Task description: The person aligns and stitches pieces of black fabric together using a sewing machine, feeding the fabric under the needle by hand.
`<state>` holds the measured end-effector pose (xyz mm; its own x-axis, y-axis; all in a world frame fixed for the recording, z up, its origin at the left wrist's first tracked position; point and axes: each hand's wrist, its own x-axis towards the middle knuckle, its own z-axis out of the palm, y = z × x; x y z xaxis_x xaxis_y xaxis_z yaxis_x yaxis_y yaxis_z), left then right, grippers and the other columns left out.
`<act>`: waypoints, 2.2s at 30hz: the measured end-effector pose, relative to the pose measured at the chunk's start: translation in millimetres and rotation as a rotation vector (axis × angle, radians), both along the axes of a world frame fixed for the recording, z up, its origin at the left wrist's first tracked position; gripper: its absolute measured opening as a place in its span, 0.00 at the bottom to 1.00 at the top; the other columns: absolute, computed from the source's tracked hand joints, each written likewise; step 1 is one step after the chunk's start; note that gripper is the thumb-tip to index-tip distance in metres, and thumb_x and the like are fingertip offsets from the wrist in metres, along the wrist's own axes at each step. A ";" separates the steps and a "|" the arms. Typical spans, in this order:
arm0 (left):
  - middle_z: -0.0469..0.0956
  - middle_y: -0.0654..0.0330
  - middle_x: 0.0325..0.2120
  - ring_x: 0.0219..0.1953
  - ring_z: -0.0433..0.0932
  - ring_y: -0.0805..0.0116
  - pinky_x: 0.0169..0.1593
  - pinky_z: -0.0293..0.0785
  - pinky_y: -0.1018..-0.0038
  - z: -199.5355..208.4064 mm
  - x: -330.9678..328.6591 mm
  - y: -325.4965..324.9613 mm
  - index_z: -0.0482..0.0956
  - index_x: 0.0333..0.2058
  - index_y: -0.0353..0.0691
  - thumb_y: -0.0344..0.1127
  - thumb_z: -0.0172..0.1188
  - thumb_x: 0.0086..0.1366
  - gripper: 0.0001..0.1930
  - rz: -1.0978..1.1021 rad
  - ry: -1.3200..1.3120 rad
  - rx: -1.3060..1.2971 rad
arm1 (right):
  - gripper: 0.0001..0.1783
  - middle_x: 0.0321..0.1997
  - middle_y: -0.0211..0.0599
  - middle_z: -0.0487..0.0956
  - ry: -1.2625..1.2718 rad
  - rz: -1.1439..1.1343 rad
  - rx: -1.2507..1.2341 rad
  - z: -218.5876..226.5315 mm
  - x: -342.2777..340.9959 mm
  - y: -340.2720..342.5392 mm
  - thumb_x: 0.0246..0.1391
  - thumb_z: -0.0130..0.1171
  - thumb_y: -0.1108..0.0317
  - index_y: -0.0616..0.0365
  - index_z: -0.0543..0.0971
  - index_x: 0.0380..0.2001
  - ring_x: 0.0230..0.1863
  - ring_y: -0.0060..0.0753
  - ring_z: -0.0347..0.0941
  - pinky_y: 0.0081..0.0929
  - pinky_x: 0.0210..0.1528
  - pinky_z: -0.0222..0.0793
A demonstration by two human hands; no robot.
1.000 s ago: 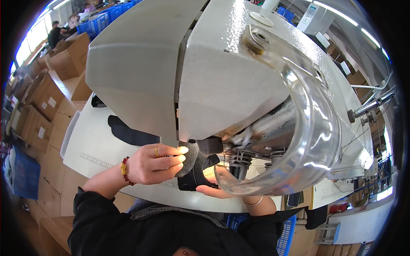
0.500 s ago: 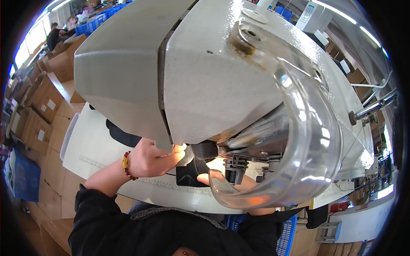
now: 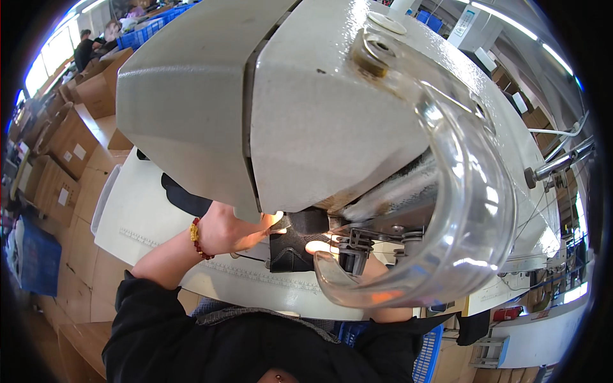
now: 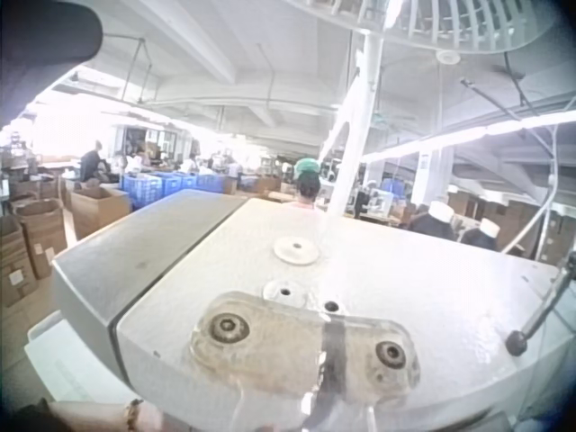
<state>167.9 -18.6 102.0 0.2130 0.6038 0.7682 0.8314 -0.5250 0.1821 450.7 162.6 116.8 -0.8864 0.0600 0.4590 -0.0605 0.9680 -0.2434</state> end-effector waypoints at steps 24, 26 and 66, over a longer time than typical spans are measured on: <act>0.76 0.58 0.28 0.29 0.75 0.62 0.33 0.72 0.71 21.5 -31.8 28.3 0.78 0.37 0.35 0.40 0.75 0.50 0.20 -0.033 0.004 -0.086 | 0.19 0.43 0.46 0.76 0.314 -0.073 0.311 -7.7 -54.6 -85.4 0.51 0.65 0.67 0.64 0.77 0.45 0.39 0.40 0.75 0.30 0.40 0.73; 0.76 0.58 0.28 0.30 0.75 0.62 0.33 0.72 0.71 12.9 -35.4 31.4 0.78 0.37 0.35 0.40 0.75 0.50 0.21 -0.053 -0.023 -0.160 | 0.17 0.42 0.46 0.76 0.384 -0.053 0.449 -13.6 -58.4 -82.2 0.49 0.63 0.72 0.64 0.79 0.44 0.36 0.43 0.75 0.29 0.36 0.74; 0.79 0.54 0.41 0.43 0.77 0.58 0.48 0.73 0.66 -11.1 -42.8 42.1 0.77 0.45 0.35 0.25 0.61 0.56 0.16 -0.111 -0.372 -0.128 | 0.27 0.31 0.39 0.78 0.371 -0.149 0.327 -18.8 -47.0 -65.2 0.39 0.56 0.86 0.65 0.79 0.48 0.22 0.30 0.70 0.25 0.29 0.70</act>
